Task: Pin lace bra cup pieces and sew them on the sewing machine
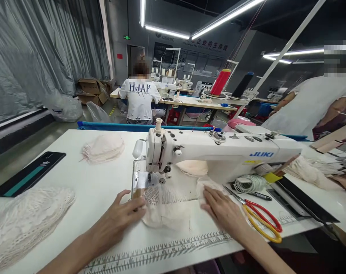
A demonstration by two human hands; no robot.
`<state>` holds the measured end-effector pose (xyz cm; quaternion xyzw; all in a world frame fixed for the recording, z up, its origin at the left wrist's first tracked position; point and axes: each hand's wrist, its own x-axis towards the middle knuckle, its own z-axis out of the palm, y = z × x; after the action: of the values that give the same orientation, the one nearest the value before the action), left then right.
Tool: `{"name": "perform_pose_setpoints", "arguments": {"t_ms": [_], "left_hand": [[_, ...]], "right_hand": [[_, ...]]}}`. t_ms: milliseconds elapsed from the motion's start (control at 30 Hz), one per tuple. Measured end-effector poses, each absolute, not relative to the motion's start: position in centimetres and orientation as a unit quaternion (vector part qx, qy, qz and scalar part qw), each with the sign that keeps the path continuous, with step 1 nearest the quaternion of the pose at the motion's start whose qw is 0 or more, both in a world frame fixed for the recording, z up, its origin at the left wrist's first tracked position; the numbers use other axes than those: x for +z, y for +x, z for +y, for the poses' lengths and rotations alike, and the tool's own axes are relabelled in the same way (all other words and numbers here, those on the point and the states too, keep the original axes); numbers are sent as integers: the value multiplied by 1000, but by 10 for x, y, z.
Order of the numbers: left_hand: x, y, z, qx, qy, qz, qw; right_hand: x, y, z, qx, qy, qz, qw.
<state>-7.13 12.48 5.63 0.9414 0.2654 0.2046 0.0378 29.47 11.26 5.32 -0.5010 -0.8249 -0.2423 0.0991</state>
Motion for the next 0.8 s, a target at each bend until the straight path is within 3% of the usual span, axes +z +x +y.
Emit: {"name": "perform_pose_setpoints", "arguments": {"t_ms": [100, 200, 300, 533, 800], "left_hand": [[56, -60, 139, 213, 944, 252, 31], [55, -54, 149, 216, 948, 235, 21], [56, -54, 155, 230, 944, 236, 12], [53, -53, 175, 246, 939, 238, -23], [48, -50, 193, 256, 929, 253, -86]], "right_hand": [[69, 280, 115, -245, -535, -802, 107], [83, 227, 119, -120, -452, -857, 215], [82, 178, 131, -1, -359, -907, 221], [55, 172, 162, -51, -406, -899, 158], [57, 177, 191, -93, -395, -895, 186]]}}
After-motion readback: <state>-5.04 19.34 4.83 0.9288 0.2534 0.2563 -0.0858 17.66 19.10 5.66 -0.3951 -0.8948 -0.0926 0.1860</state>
